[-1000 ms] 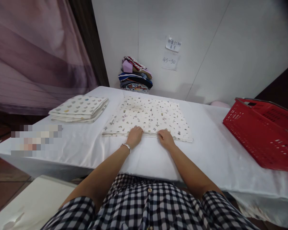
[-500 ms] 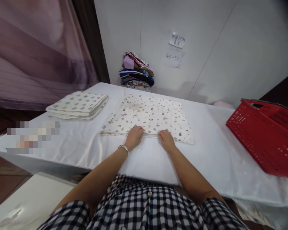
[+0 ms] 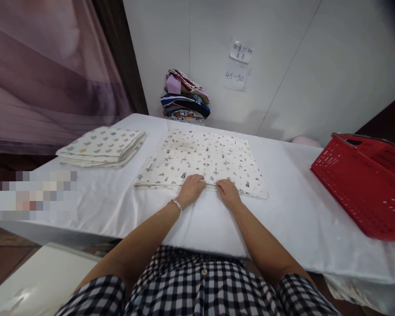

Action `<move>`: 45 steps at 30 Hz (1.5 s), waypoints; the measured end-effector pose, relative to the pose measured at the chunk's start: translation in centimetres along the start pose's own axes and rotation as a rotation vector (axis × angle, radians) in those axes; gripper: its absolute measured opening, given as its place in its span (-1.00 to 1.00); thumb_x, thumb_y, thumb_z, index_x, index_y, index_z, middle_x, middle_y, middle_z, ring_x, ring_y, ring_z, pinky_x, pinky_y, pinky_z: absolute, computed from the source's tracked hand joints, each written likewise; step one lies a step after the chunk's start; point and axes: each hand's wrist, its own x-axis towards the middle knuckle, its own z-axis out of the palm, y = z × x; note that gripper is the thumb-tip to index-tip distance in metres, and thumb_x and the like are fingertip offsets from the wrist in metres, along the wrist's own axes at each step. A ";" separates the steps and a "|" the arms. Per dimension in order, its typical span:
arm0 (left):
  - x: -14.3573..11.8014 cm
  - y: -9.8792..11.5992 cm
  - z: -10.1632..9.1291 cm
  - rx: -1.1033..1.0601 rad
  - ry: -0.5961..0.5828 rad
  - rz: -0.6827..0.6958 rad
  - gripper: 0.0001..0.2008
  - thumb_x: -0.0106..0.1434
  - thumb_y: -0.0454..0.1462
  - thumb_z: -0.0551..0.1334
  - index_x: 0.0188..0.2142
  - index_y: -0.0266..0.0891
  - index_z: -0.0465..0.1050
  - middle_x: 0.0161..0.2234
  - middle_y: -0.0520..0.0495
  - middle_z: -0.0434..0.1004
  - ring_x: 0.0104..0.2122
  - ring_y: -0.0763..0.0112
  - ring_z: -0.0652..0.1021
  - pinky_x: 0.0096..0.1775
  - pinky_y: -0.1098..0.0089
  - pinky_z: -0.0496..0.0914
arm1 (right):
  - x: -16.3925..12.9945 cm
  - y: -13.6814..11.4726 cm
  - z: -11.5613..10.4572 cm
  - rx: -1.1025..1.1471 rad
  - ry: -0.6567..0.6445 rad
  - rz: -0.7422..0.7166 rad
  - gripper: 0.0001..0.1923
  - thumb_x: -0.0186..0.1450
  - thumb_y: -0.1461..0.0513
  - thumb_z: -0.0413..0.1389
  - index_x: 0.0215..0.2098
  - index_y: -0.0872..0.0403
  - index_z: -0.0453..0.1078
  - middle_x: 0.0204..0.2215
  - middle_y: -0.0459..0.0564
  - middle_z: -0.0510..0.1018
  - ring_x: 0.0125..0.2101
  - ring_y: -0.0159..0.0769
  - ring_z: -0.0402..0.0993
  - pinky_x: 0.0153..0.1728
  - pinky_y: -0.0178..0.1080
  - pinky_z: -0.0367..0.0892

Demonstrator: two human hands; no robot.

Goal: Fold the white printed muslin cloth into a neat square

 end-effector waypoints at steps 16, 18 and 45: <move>-0.3 -0.1 0.5 -0.067 0.020 -0.023 -0.80 0.32 -0.31 0.06 -0.25 -0.21 0.46 -0.19 -0.12 0.48 -0.13 0.26 0.41 -0.08 0.20 0.29 | -0.1 -0.7 -0.5 0.008 -0.022 -0.031 -0.77 0.24 0.36 0.00 -0.21 0.06 0.43 -0.19 0.04 0.52 -0.15 -0.17 0.37 -0.08 -0.11 0.27; -0.4 -0.2 0.5 -0.055 0.013 -0.025 -0.82 0.31 -0.29 0.08 -0.23 -0.20 0.47 -0.18 -0.12 0.48 -0.12 0.24 0.41 -0.08 0.19 0.29 | -0.1 -0.7 -0.5 0.002 -0.025 -0.021 -0.79 0.26 0.33 0.01 -0.20 0.05 0.45 -0.18 0.05 0.52 -0.14 -0.17 0.37 -0.08 -0.09 0.27; -0.9 0.0 -0.4 -0.004 0.004 -0.018 -0.80 0.32 -0.31 0.06 -0.24 -0.22 0.46 -0.14 -0.11 0.47 -0.08 0.25 0.41 -0.04 0.21 0.29 | 0.0 -0.9 -0.6 -0.060 -0.090 -0.009 -0.77 0.34 0.29 -0.02 -0.18 0.08 0.48 -0.20 0.07 0.49 -0.18 -0.20 0.32 -0.12 -0.13 0.25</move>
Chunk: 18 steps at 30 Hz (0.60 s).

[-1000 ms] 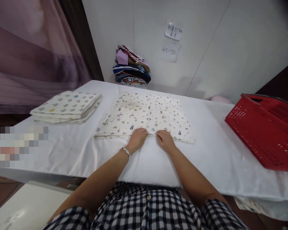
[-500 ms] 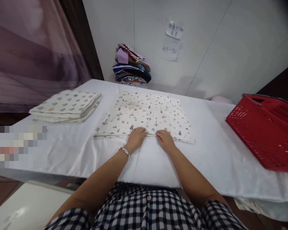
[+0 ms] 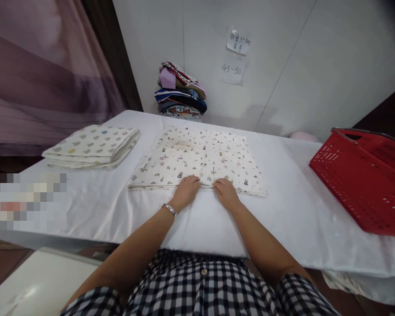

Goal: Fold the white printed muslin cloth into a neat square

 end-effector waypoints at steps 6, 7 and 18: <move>-0.5 -0.4 -0.2 -0.084 0.014 0.004 -0.83 0.27 -0.31 0.13 -0.16 -0.21 0.42 -0.15 -0.10 0.48 -0.09 0.27 0.42 -0.02 0.19 0.29 | -0.1 0.0 -0.1 0.002 -0.011 -0.004 -0.74 0.35 0.29 -0.05 -0.19 0.08 0.49 -0.22 0.07 0.49 -0.20 -0.20 0.31 -0.15 -0.14 0.25; -0.5 -0.5 -0.2 -0.091 0.016 0.002 -0.83 0.26 -0.32 0.13 -0.16 -0.22 0.41 -0.15 -0.10 0.49 -0.09 0.27 0.43 -0.03 0.20 0.29 | -0.1 0.0 -0.1 0.003 -0.008 -0.004 -0.74 0.36 0.29 -0.06 -0.19 0.08 0.48 -0.22 0.07 0.49 -0.20 -0.20 0.31 -0.16 -0.14 0.24; -0.7 -0.7 -0.4 -0.025 0.027 -0.069 -0.85 0.21 -0.38 0.11 -0.21 -0.22 0.35 -0.16 -0.12 0.49 -0.10 0.22 0.44 -0.08 0.18 0.31 | -0.2 0.0 -0.1 0.000 -0.003 -0.015 -0.77 0.35 0.28 -0.02 -0.13 0.07 0.45 -0.22 0.06 0.49 -0.20 -0.21 0.32 -0.14 -0.15 0.24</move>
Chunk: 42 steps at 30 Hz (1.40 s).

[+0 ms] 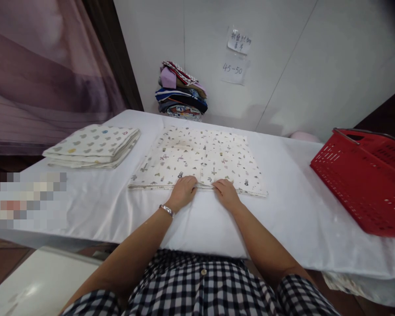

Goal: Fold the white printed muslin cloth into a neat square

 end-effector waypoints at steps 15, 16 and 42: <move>-0.2 0.0 -0.3 0.062 -0.017 0.050 -0.80 0.30 -0.35 0.01 -0.26 -0.22 0.40 -0.33 -0.08 0.52 -0.25 0.26 0.47 -0.15 0.22 0.30 | 0.0 -0.2 0.1 -0.039 -0.033 -0.005 -0.74 0.36 0.29 -0.05 -0.16 0.05 0.48 -0.24 0.06 0.48 -0.21 -0.21 0.30 -0.18 -0.17 0.21; -0.3 0.0 -0.2 0.058 -0.020 0.050 -0.80 0.30 -0.36 0.01 -0.27 -0.22 0.40 -0.33 -0.08 0.52 -0.25 0.27 0.47 -0.16 0.22 0.30 | 0.0 -0.3 0.0 -0.054 -0.046 -0.001 -0.74 0.35 0.29 -0.04 -0.15 0.05 0.48 -0.24 0.05 0.48 -0.21 -0.21 0.30 -0.18 -0.17 0.21; -2.2 -1.3 -1.8 0.228 -0.051 -0.109 -0.72 0.20 -0.48 0.03 -0.19 -0.24 0.42 -0.20 -0.16 0.49 -0.15 0.20 0.43 -0.15 0.19 0.29 | 3.7 -5.7 2.2 -0.225 -0.231 -0.105 -0.74 0.35 0.32 -0.04 -0.09 0.08 0.43 -0.20 0.10 0.45 -0.19 -0.17 0.27 -0.20 -0.17 0.15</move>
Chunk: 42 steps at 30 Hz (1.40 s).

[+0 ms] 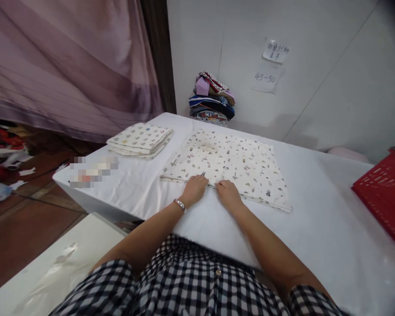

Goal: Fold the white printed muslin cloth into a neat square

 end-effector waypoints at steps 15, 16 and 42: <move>-1.5 -2.9 -1.1 -0.016 0.014 -0.055 -0.71 0.15 -0.49 0.04 -0.24 -0.22 0.44 -0.23 -0.15 0.49 -0.16 0.21 0.43 -0.15 0.19 0.29 | 0.2 -0.9 0.6 -0.007 0.001 0.011 -0.72 0.34 0.35 -0.05 -0.10 0.06 0.44 -0.21 0.08 0.46 -0.20 -0.17 0.27 -0.21 -0.18 0.15; -1.7 -3.1 -1.3 -0.012 0.016 -0.069 -0.71 0.16 -0.49 0.04 -0.24 -0.22 0.44 -0.23 -0.16 0.49 -0.16 0.20 0.43 -0.15 0.19 0.29 | 0.3 -1.1 0.5 -0.012 0.000 0.011 -0.73 0.35 0.34 -0.05 -0.10 0.06 0.44 -0.22 0.08 0.46 -0.20 -0.17 0.27 -0.21 -0.18 0.15; -5.5 -10.2 -3.9 -0.038 0.102 -0.219 -0.70 0.10 -0.44 0.07 -0.23 -0.20 0.48 -0.17 -0.12 0.54 -0.10 0.22 0.48 -0.03 0.16 0.30 | 5.1 -5.9 2.2 0.085 0.022 -0.104 -0.75 0.37 0.30 -0.06 -0.20 0.08 0.47 -0.26 0.07 0.45 -0.23 -0.20 0.27 -0.22 -0.19 0.19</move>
